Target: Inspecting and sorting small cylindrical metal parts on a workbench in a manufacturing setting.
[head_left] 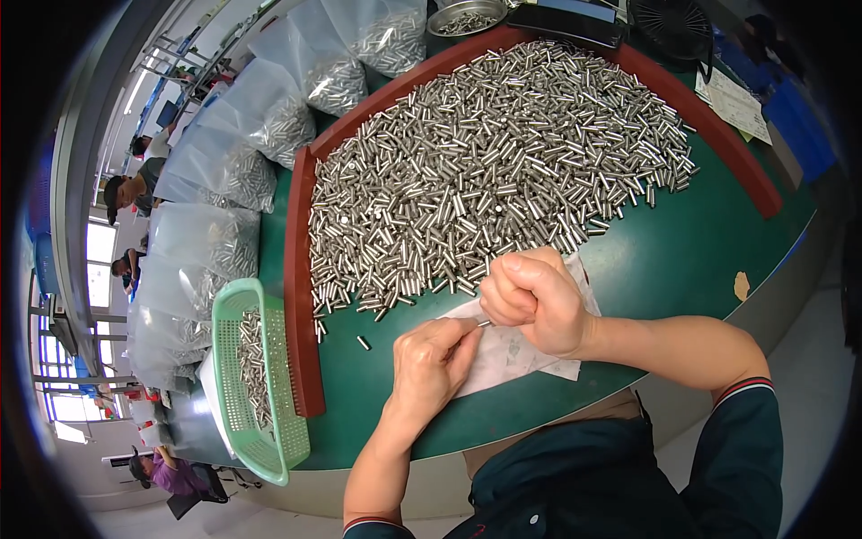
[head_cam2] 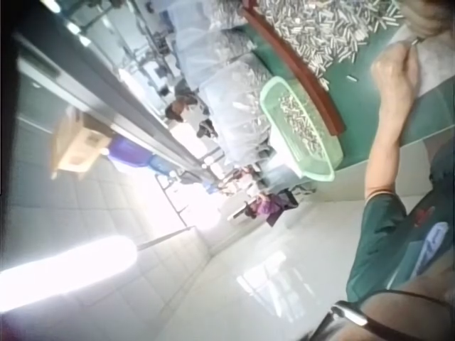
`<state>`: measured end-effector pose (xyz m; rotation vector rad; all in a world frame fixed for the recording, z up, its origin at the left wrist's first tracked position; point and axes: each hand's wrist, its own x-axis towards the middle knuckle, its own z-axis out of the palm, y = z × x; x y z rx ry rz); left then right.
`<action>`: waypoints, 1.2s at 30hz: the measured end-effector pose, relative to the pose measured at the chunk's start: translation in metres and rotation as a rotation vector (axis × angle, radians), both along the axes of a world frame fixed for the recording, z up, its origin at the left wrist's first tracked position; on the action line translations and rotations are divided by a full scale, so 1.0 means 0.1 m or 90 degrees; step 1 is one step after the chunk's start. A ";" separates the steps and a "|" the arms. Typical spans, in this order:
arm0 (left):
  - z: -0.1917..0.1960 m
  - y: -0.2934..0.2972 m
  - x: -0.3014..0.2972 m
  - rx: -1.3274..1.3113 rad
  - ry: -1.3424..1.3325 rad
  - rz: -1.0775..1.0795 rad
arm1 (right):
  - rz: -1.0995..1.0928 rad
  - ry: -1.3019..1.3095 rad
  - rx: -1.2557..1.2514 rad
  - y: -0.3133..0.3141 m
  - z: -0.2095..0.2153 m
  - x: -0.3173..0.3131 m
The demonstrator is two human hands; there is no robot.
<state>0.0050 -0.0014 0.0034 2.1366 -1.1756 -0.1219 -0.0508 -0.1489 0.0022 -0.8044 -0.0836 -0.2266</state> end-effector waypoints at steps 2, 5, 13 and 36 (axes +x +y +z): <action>-0.01 0.00 0.00 0.005 0.003 0.002 | 0.002 0.000 -0.001 0.00 0.00 -0.01; -0.02 0.01 0.00 -0.007 0.013 0.003 | 0.004 -0.005 -0.007 0.02 0.00 -0.01; 0.01 -0.01 0.02 0.011 0.020 -0.015 | -0.012 -0.024 -0.063 0.11 0.01 -0.03; 0.02 0.18 0.19 -0.368 0.994 0.010 | -0.008 0.014 -0.072 0.08 0.01 -0.02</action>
